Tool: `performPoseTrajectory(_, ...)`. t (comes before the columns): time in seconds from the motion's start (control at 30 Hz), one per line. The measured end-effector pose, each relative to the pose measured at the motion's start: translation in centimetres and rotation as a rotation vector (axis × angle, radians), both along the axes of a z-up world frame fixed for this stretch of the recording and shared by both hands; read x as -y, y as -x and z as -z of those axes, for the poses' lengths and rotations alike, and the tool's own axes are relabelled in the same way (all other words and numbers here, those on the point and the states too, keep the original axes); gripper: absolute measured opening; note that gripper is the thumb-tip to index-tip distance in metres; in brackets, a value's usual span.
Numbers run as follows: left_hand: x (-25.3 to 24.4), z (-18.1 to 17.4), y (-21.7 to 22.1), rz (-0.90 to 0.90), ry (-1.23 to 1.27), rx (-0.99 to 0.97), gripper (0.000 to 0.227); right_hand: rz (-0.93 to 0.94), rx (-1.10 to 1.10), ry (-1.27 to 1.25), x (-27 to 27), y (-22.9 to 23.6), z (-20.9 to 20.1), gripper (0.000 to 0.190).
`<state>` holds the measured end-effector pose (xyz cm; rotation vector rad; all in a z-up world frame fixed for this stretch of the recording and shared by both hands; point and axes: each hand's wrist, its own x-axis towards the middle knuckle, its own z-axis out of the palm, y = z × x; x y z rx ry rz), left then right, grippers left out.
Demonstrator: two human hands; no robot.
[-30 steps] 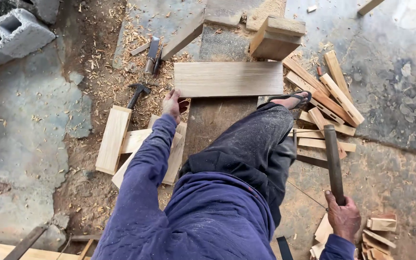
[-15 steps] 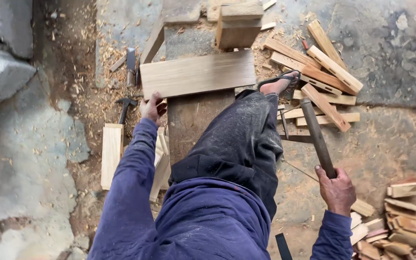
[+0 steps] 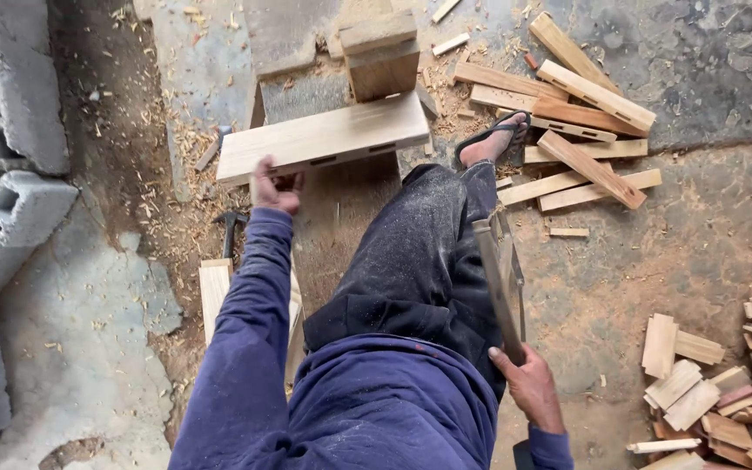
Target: Manual sawing of a wooden plank into smaller sections using a frame saw.
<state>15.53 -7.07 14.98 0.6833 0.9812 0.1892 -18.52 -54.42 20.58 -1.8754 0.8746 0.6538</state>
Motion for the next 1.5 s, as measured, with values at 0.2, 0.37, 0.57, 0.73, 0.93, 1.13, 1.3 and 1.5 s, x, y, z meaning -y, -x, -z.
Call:
performPoseTrajectory(0.2,4.9,8.7,-4.2,0.290,0.123,0.111,0.043,-0.024,0.139,-0.016,-1.8,0.2,0.6,0.053)
performPoseTrajectory(0.37,8.0,7.2,-4.9,0.382,0.240,0.149,0.044,-0.056,0.114,0.015,-2.2,-0.3,-0.2,0.055)
performPoseTrajectory(0.57,8.0,4.0,-4.3,0.308,0.093,0.115,0.047,-0.049,0.185,0.009,-2.8,-0.6,-0.2,0.053)
performPoseTrajectory(0.73,8.7,-3.8,-2.2,0.218,0.195,0.262,0.046,-0.069,0.260,0.058,-2.9,-0.2,0.4,0.053)
performPoseTrajectory(0.93,6.0,-16.4,1.8,0.292,0.106,0.574,0.038,-0.011,0.327,-0.003,-1.6,1.7,2.0,0.053)
performPoseTrajectory(1.13,6.0,-32.3,8.0,0.393,-0.174,0.858,0.046,-0.056,0.355,-0.086,0.8,1.1,3.4,0.048)
performPoseTrajectory(1.3,5.9,-38.3,4.7,0.409,-0.152,0.825,0.034,0.037,0.270,-0.246,2.0,-0.7,0.0,0.040)
performPoseTrajectory(1.5,3.6,-29.4,-9.2,0.602,-0.092,0.972,0.015,0.096,0.284,-0.226,3.0,-0.3,-0.4,0.039)
